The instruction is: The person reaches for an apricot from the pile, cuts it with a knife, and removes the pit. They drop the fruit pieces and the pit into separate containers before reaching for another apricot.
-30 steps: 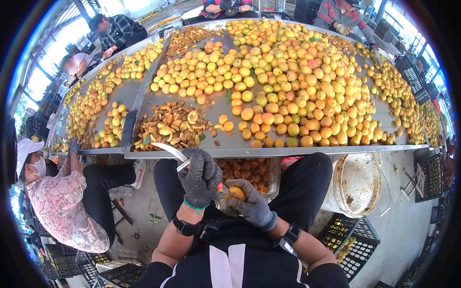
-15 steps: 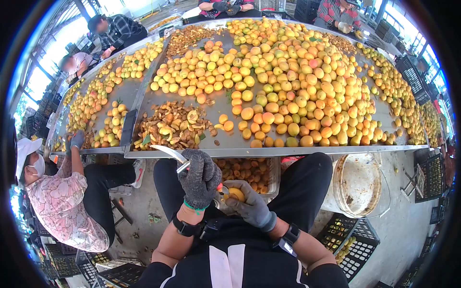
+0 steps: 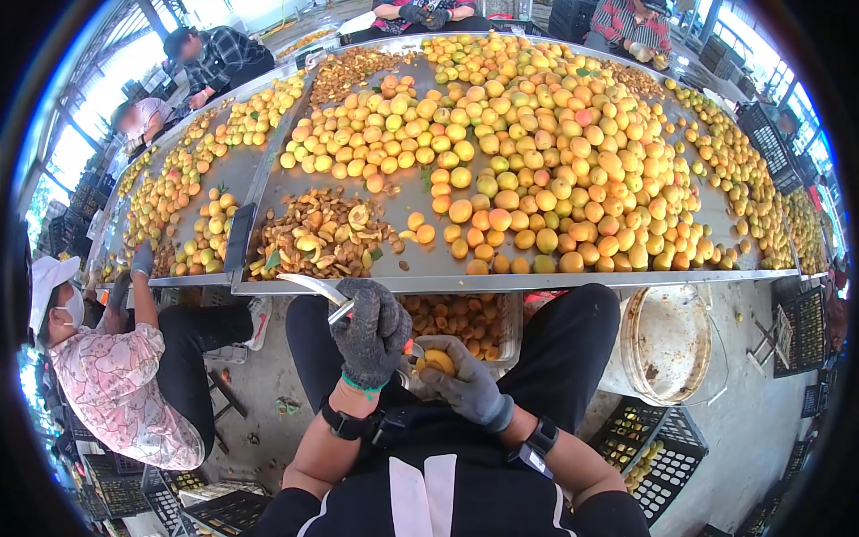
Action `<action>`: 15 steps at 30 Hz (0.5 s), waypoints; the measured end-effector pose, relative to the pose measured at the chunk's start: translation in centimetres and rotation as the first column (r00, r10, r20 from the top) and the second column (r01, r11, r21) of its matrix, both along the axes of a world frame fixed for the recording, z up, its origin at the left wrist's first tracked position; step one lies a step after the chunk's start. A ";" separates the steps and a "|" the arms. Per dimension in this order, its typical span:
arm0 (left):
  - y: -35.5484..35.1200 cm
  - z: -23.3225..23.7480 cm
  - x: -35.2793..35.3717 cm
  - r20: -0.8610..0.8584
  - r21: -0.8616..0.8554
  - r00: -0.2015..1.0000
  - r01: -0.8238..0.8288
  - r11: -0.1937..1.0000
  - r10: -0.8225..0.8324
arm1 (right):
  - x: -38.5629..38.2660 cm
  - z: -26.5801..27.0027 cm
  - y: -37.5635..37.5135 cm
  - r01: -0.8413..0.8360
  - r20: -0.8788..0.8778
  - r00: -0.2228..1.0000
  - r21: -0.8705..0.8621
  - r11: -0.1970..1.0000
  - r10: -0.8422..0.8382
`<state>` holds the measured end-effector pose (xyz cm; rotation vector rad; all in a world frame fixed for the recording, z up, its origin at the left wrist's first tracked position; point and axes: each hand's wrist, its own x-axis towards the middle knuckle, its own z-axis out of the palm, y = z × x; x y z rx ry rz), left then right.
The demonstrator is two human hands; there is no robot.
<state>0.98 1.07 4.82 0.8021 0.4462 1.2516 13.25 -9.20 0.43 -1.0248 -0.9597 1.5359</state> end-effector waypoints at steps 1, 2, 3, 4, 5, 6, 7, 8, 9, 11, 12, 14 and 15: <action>0.0 -0.1 0.0 -0.010 0.004 1.000 -0.002 1.000 0.002 | 0.0 0.0 0.0 0.007 0.011 1.000 0.003 1.000 -0.007; 0.0 -0.2 0.0 -0.010 0.005 1.000 -0.003 1.000 0.003 | 0.0 0.1 0.0 0.006 0.011 1.000 0.004 1.000 -0.006; -0.1 -0.3 0.2 0.000 -0.045 1.000 -0.013 0.999 0.013 | -0.1 0.3 0.0 0.007 -0.006 1.000 -0.036 0.999 -0.007; -0.1 -0.2 0.3 0.010 -0.094 1.000 -0.022 0.995 0.023 | -0.1 0.4 -0.1 0.007 -0.023 1.000 -0.075 0.997 -0.009; -0.2 -0.1 0.5 0.010 -0.095 1.000 -0.023 0.995 0.024 | -0.2 0.2 -0.1 0.006 -0.023 1.000 -0.076 0.997 -0.008; -0.3 0.4 0.6 0.005 -0.091 0.999 -0.031 0.995 0.031 | -0.3 0.0 -0.1 0.037 0.036 0.999 -0.007 0.999 -0.036; -0.3 0.6 0.7 0.001 -0.086 0.999 -0.040 0.995 0.041 | -0.4 0.0 0.0 0.061 0.092 0.993 0.063 0.996 -0.067; -0.3 0.4 0.6 0.000 -0.089 0.999 -0.043 0.995 0.043 | -0.5 0.3 -0.1 0.059 0.092 0.994 0.060 0.996 -0.065; -0.1 0.2 0.5 0.018 -0.070 1.000 -0.016 0.997 0.018 | -0.4 1.3 0.0 0.049 0.004 0.999 -0.018 0.999 -0.049; 0.2 0.1 0.4 0.037 -0.048 0.999 0.013 0.999 -0.011 | -0.3 1.5 0.1 0.035 -0.082 0.996 -0.092 0.995 -0.043; 0.3 0.2 0.4 0.061 -0.045 0.998 0.035 0.998 -0.032 | -0.3 1.0 0.2 0.049 -0.034 0.998 -0.053 0.997 -0.051; 0.1 0.5 0.5 0.084 -0.044 0.995 0.057 0.997 -0.053 | -0.5 0.6 0.1 0.061 0.013 0.998 -0.017 0.998 -0.061; 0.0 0.8 0.5 0.033 -0.044 0.998 0.049 0.998 -0.048 | -0.7 0.6 0.1 0.088 0.018 0.996 -0.004 0.996 -0.088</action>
